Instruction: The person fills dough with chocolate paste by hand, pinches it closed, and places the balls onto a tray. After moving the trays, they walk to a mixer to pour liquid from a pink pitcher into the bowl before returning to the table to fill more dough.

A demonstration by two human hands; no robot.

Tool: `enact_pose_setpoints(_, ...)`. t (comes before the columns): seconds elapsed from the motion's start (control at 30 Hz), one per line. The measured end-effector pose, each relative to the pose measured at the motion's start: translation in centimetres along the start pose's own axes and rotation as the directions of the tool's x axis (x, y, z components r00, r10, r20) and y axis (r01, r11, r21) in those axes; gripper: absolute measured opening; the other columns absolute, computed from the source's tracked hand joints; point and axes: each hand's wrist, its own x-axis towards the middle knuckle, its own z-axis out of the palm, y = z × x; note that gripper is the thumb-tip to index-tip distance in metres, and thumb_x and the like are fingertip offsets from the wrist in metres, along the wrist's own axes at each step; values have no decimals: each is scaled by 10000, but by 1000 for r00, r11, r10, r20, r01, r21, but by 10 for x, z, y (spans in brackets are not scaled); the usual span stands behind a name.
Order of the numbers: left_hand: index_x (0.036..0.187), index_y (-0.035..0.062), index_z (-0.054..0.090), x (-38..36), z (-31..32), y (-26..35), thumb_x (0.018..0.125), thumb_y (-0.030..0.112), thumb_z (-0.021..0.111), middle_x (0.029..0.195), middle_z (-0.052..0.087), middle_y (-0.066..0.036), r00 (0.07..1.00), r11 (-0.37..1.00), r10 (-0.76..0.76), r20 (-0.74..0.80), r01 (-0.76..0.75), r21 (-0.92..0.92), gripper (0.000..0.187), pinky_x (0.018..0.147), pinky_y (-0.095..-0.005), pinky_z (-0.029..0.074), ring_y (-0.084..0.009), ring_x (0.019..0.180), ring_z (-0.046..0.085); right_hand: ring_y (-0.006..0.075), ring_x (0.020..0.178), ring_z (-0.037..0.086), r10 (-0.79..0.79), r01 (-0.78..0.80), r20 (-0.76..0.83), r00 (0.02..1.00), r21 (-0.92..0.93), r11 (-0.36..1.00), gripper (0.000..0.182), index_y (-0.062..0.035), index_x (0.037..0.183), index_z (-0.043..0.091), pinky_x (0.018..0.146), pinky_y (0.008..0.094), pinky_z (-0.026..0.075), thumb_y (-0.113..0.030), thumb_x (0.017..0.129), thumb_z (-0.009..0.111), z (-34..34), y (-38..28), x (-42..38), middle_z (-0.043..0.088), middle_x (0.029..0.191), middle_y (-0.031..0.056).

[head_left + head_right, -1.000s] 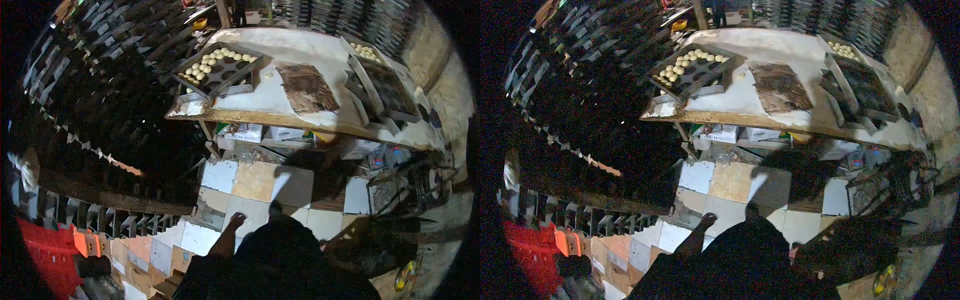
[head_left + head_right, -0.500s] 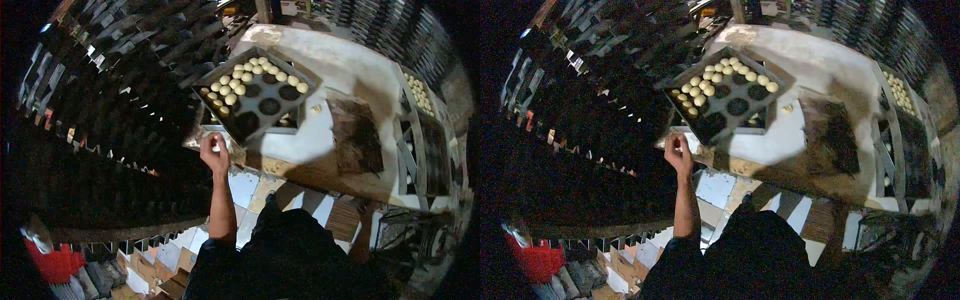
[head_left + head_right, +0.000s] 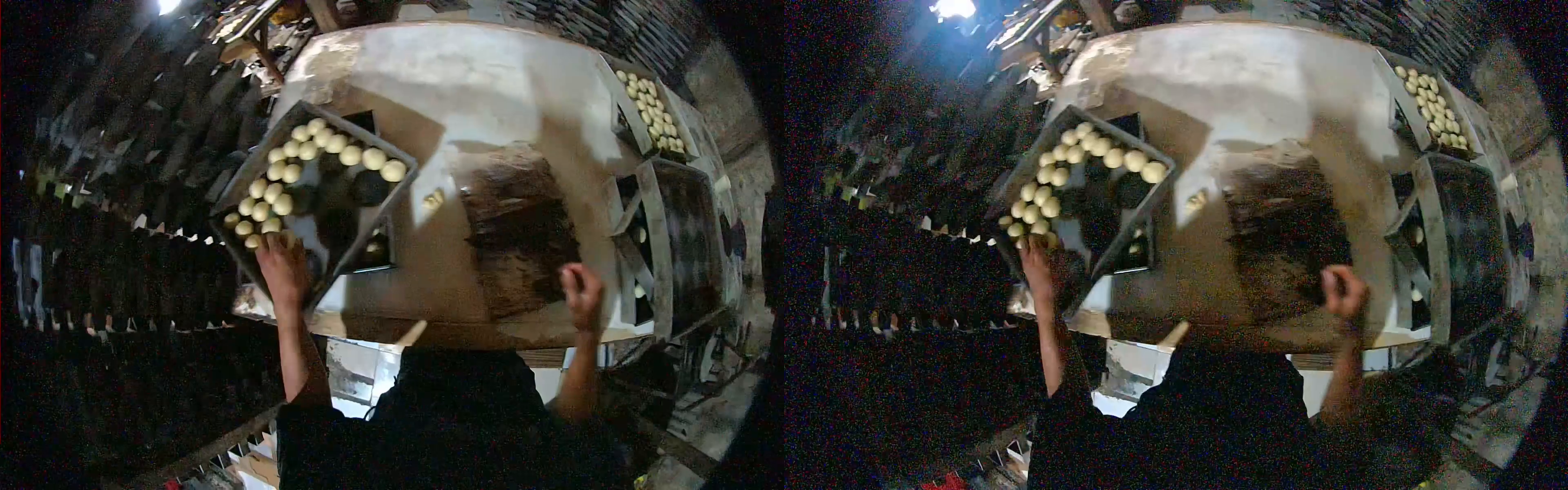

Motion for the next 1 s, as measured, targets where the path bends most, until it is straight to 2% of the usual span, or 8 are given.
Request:
enact_pose_setpoints(0.13,1237,32,422,-36,28,177,746,-86,633,1118,555,-132,998,619,66,3,-39,-785,547,840,-339,488,-234,1044,567,123,766,628,-270,106,361,893,414,904,254,8,971,659,686,296,533,-227,918,579,56,-24,52,685,917,123)
enact_pose_setpoints(0.27,1429,27,263,-62,44,275,720,9,737,1212,545,-199,916,669,274,292,36,-742,853,925,-392,466,-317,1077,583,114,745,623,-447,208,438,780,493,845,262,28,1079,635,683,272,530,-158,897,604,55,-88,81,671,938,110)
enact_pose_setpoints(0.33,1440,-3,233,-66,36,295,752,71,740,1234,514,-202,963,570,231,141,-17,-821,859,915,-366,473,-299,1085,566,139,838,635,-296,-125,400,867,750,650,376,-2,1188,606,745,285,524,-53,821,671,56,-74,79,655,1019,137)
enact_pose_setpoints(0.43,1443,-30,225,-78,25,300,816,246,722,1223,454,-128,967,218,73,245,225,-950,847,918,-313,456,-198,1066,515,240,974,629,-684,516,52,728,617,595,449,13,1156,617,832,327,509,-17,722,727,44,-77,80,608,1149,179)
enact_pose_setpoints(0.7,1170,-32,616,-167,-24,287,917,155,591,904,543,-74,987,561,-124,-98,-11,-828,315,746,-280,424,-162,853,499,209,972,613,-694,506,52,718,646,571,303,40,1133,606,816,310,486,-97,862,609,29,-121,-17,632,1054,173)
enact_pose_setpoints(0.8,1408,-25,332,-206,-36,277,901,224,604,1146,470,-182,958,350,-169,-231,-160,-923,627,860,-334,433,-265,1086,493,161,726,610,-662,492,22,749,651,578,168,27,991,608,668,275,480,-80,862,596,44,-137,-70,641,833,99)
enact_pose_setpoints(0.83,1454,-19,178,-213,-57,270,913,295,576,1327,341,-228,994,141,-48,-98,-91,-986,742,921,-363,416,-304,1188,451,196,699,618,-660,487,40,750,642,592,140,20,972,605,647,284,480,-64,861,589,53,-137,-86,631,812,121)
enact_pose_setpoints(1.0,1143,-57,575,-268,-79,217,971,239,521,888,648,-71,978,517,-185,94,178,-837,347,756,-279,465,-123,842,548,175,626,573,-624,432,178,761,578,692,182,-34,916,594,593,280,464,-203,870,545,115,-117,-147,574,724,79)
